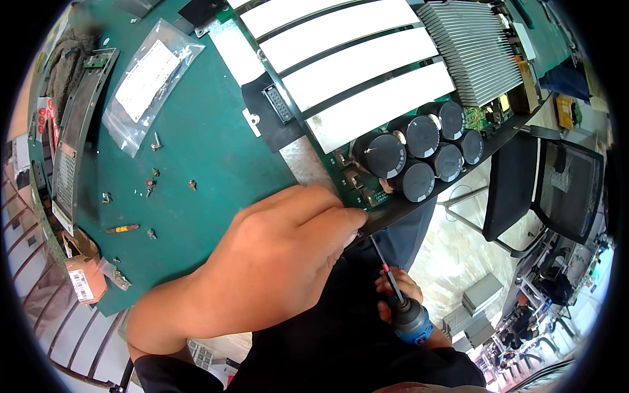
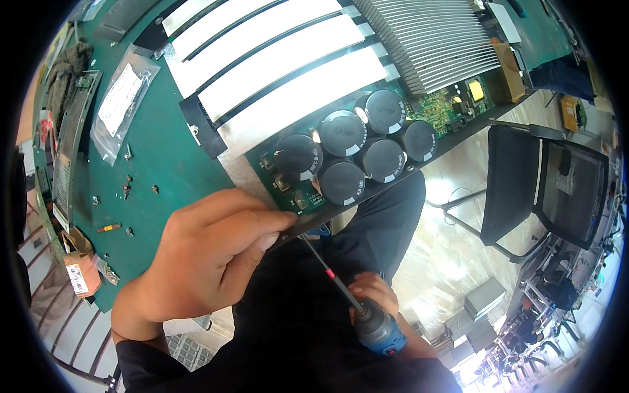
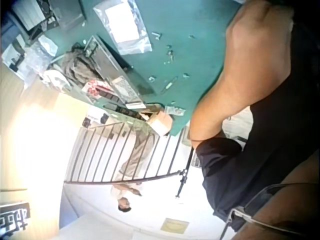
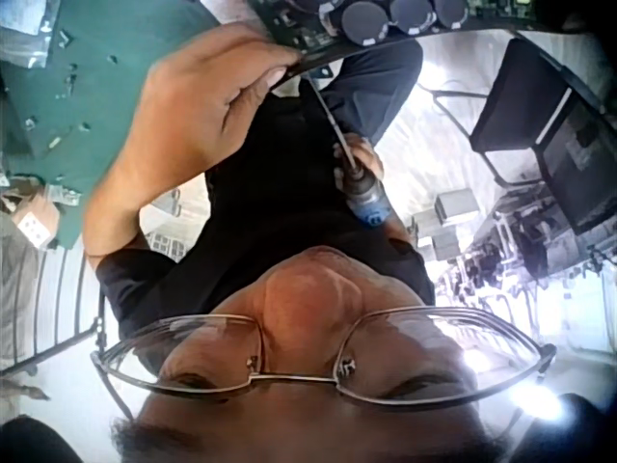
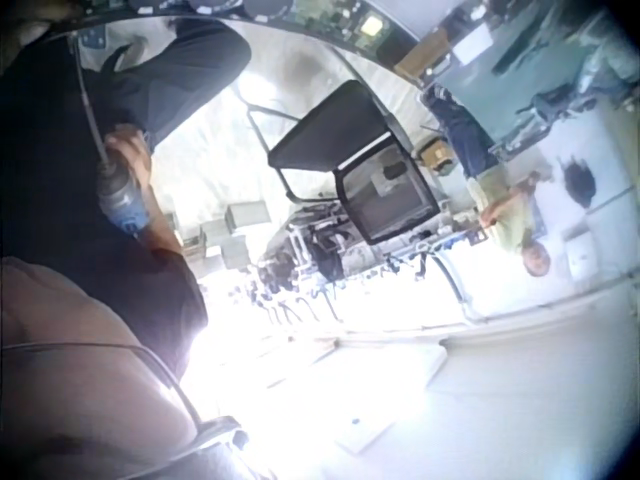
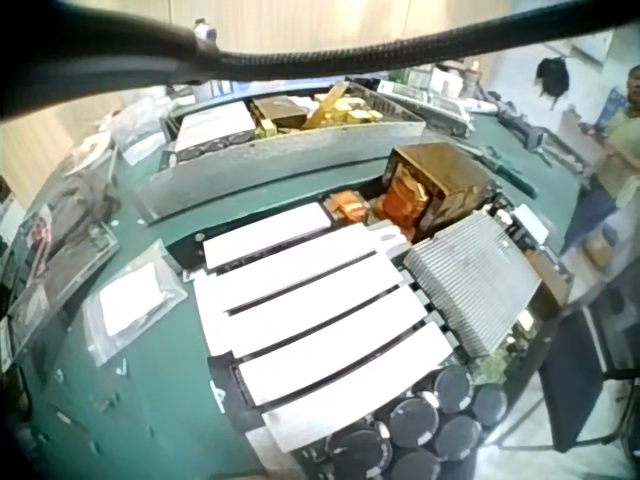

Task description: The person repairs electronic components by using an electric screwdriver to remove screws from a circuit board, handling various small parts and fasteners, and working on an internal assembly of a large device.

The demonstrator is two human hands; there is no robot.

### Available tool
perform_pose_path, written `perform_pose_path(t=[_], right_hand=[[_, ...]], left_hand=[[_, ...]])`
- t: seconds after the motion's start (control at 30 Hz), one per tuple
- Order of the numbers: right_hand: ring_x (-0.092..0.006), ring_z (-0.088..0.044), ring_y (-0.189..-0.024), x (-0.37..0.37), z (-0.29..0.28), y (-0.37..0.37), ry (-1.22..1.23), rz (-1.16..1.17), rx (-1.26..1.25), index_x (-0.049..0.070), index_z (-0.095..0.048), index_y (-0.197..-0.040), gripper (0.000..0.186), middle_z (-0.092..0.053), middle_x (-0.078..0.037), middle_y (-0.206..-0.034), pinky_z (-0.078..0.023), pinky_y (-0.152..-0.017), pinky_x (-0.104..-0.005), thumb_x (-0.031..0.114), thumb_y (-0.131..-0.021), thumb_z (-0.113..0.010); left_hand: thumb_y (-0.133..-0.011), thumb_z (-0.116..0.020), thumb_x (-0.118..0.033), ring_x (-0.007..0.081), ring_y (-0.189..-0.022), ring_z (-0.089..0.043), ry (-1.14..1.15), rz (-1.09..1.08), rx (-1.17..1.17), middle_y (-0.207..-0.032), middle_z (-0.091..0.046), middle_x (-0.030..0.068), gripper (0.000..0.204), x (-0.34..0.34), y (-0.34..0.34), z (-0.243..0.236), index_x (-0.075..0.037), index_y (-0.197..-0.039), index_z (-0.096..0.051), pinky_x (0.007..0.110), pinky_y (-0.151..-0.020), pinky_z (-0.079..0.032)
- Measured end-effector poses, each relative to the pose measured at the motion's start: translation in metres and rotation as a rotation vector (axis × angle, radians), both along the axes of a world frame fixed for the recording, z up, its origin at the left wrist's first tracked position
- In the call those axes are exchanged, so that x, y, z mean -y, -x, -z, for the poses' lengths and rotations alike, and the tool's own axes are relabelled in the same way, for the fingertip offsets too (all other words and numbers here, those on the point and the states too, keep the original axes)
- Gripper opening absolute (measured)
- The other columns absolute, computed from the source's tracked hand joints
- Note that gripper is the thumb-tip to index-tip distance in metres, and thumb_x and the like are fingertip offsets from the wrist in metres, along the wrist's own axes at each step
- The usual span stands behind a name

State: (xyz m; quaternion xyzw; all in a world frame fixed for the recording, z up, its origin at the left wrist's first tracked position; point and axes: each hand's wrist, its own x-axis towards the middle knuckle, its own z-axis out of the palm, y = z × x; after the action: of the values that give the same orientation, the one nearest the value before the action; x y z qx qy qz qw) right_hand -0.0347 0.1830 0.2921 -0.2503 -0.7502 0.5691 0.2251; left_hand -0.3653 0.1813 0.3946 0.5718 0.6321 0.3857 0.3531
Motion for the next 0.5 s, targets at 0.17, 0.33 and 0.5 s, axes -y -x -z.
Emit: perform_pose_path(t=[0.17,0.33,0.5], right_hand=[[-0.0278,-0.064,-0.084,0.002,0.000,0.000,0.003,0.005,0.008,0.006,-0.053,-0.115,0.035,-0.064,-0.009,-0.087,-0.050,-0.087,-0.0479,0.011,-0.082,-0.065],[-0.0285,-0.064,-0.087,0.002,0.006,-0.010,-0.020,-0.053,0.065,0.006,-0.057,-0.106,0.029,-0.064,-0.009,-0.087,-0.051,-0.087,-0.0478,0.012,-0.080,-0.066],[-0.0280,-0.065,-0.083,0.010,0.007,-0.006,0.033,0.072,0.078,0.006,-0.062,-0.079,0.013,-0.063,-0.009,-0.079,-0.052,-0.085,-0.0448,0.016,-0.071,-0.065]], left_hand=[[-0.079,-0.065,0.009,0.0272,-0.070,-0.062,0.010,0.003,0.008,-0.083,-0.062,0.0125,0.021,0.000,0.000,-0.002,0.001,-0.099,-0.067,0.033,-0.060,-0.050],[-0.078,-0.065,0.010,0.0269,-0.070,-0.062,0.016,-0.006,0.005,-0.083,-0.063,0.0123,0.022,0.001,0.000,-0.002,0.001,-0.099,-0.068,0.033,-0.060,-0.050],[-0.078,-0.064,0.010,0.0268,-0.071,-0.063,0.016,0.013,0.003,-0.083,-0.063,0.0119,0.023,0.000,0.000,-0.002,0.001,-0.099,-0.068,0.033,-0.060,-0.050]])
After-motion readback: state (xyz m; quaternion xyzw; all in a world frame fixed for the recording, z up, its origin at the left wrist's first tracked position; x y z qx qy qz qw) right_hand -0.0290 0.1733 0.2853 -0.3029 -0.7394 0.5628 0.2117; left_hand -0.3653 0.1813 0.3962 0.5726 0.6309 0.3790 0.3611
